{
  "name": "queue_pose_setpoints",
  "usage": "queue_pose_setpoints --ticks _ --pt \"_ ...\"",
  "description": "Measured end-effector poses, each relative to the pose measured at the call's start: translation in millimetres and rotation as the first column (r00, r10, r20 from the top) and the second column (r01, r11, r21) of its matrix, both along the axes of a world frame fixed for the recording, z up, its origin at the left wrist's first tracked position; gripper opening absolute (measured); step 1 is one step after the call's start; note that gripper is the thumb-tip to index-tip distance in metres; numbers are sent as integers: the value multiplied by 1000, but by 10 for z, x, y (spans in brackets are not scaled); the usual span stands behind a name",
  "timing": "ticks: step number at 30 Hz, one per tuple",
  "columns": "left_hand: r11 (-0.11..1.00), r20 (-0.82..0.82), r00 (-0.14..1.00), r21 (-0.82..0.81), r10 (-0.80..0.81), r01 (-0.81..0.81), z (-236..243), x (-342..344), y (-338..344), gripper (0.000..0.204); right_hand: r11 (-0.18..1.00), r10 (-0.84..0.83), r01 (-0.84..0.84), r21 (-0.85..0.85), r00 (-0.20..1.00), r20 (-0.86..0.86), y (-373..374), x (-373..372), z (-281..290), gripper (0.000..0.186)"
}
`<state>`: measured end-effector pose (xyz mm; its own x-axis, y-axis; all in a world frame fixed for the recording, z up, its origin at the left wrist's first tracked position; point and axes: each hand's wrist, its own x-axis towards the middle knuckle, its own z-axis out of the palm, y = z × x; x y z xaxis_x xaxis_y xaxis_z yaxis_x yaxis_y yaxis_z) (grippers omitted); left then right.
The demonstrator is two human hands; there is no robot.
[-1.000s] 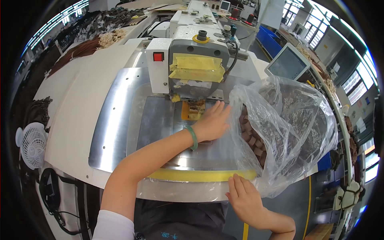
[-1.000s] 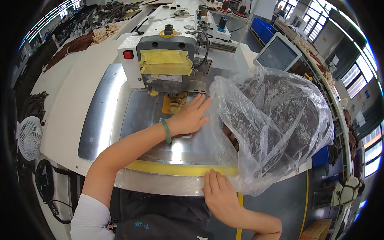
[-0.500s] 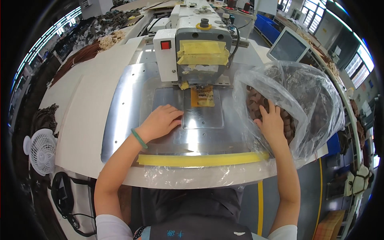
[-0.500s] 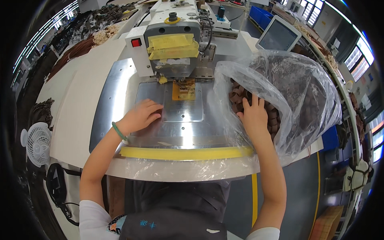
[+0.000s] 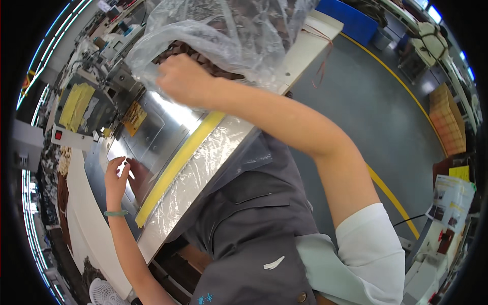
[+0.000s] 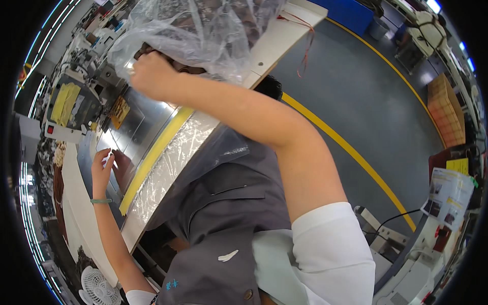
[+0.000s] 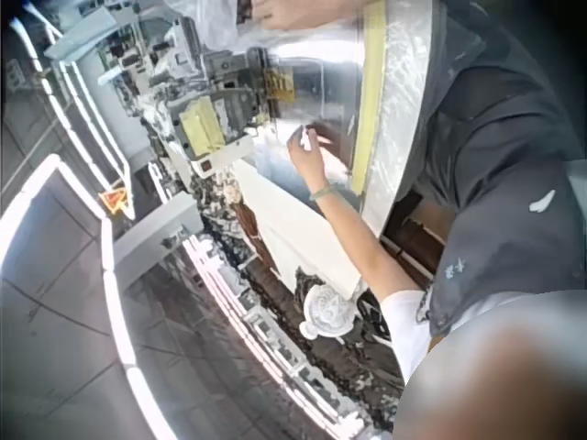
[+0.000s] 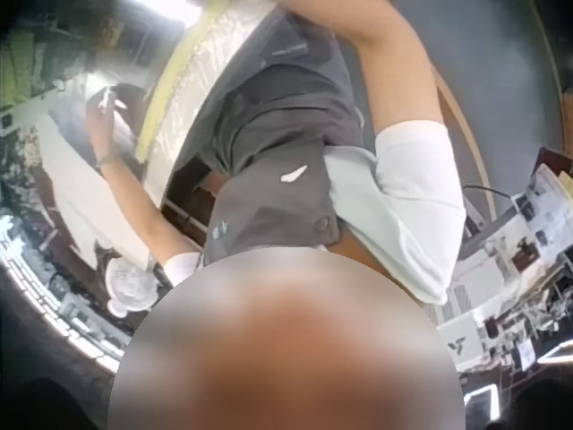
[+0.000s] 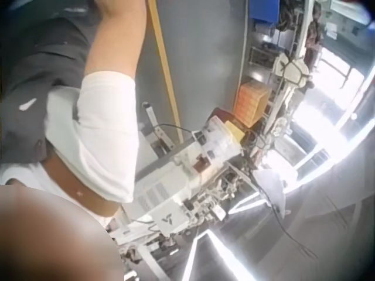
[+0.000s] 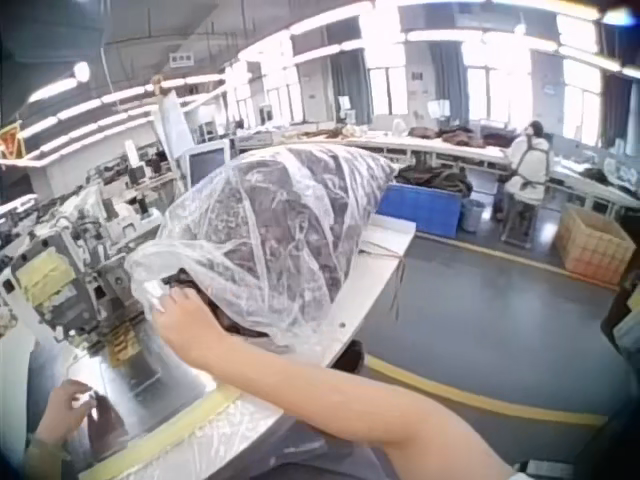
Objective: The recorder is using an industrial sewing machine to stitch small rectangular leather pieces together.
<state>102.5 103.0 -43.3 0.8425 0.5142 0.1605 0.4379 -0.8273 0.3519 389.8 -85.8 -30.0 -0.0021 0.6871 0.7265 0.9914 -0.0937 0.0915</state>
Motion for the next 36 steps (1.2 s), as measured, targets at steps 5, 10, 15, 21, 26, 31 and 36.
queue_pose_setpoints --ticks 5,10,15,21,26,31,36 --pt "968 58 995 -241 81 -65 41 -129 -14 26 463 834 -867 183 497 240 -709 -1307 -330 8" --pt "983 58 994 -165 91 -80 98 -70 -134 25 675 633 -713 -191 692 -347 -783 -1440 -1816 33" --pt "983 89 992 -163 94 -79 106 -183 -72 25 218 -147 -618 -755 744 -652 -732 -1501 -2371 50" --pt "981 113 987 -171 111 -91 60 -203 -53 26 326 -106 -579 -747 763 -638 -798 -1447 -2243 46" --pt "972 96 987 -209 131 -109 17 -164 -69 26 364 -147 -588 -722 729 -668 -757 -1455 -2392 45" --pt "972 53 991 -210 120 -107 10 -180 -36 27 382 -97 -593 -709 737 -669 -635 -1549 -2396 44" --pt "975 36 992 -190 121 -112 58 -149 23 28 379 -62 -583 -718 759 -649 -625 -1573 -2350 42"
